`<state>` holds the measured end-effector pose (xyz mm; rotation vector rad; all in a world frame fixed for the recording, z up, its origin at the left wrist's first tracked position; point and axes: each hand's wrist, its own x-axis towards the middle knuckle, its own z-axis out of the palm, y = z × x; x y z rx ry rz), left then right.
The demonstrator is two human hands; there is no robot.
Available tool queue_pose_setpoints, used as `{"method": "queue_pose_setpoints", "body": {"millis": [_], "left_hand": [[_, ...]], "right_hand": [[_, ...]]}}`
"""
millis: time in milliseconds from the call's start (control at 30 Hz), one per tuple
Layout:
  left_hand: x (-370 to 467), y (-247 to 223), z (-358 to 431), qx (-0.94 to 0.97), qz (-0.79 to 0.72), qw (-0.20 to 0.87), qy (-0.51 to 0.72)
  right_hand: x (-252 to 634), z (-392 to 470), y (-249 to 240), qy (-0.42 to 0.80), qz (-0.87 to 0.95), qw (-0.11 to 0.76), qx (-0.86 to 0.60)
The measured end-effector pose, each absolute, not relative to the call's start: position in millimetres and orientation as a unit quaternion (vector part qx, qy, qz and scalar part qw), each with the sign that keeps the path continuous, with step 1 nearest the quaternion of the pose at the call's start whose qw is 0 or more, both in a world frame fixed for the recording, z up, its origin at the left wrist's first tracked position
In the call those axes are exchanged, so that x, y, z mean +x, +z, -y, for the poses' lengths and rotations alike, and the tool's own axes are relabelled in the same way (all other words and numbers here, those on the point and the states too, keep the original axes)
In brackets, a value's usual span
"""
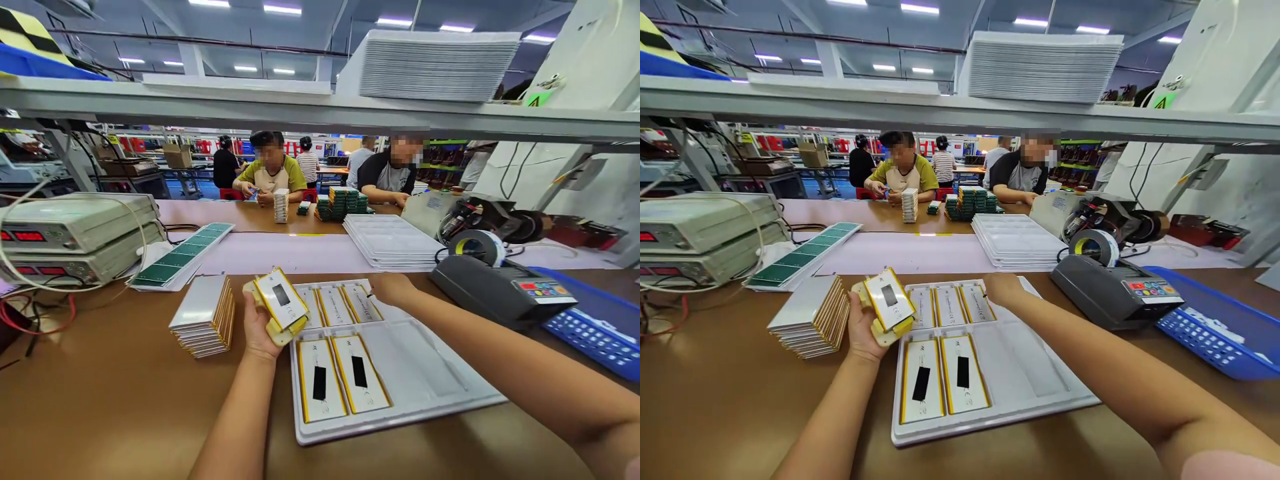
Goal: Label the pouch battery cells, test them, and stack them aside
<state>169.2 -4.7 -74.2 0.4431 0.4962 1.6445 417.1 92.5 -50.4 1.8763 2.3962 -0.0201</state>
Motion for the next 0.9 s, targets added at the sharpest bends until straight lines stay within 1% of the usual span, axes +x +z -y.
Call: {"method": "queue_pose_setpoints", "body": {"millis": [167, 333, 500, 667, 800, 900], "left_hand": [[168, -73, 6, 0.216, -0.212, 0.63, 0.715], [164, -72, 3, 0.193, -0.218, 0.627, 0.723], [162, -78, -2, 0.182, -0.218, 0.618, 0.733], [162, -81, -4, 0.183, -0.202, 0.641, 0.718], [161, -81, -5, 0.162, -0.212, 0.649, 0.713], [161, -82, -5, 0.174, -0.201, 0.661, 0.701]], "right_hand": [[414, -90, -59, 0.018, -0.792, 0.063, 0.607], [425, -100, -67, -0.003, -0.784, 0.06, 0.618], [439, -106, -67, -0.023, -0.773, 0.042, 0.633], [420, -93, -72, -0.007, -0.777, 0.024, 0.629], [414, -95, -78, -0.047, -0.763, 0.01, 0.644], [421, -105, -79, -0.124, -0.746, -0.006, 0.655]]}}
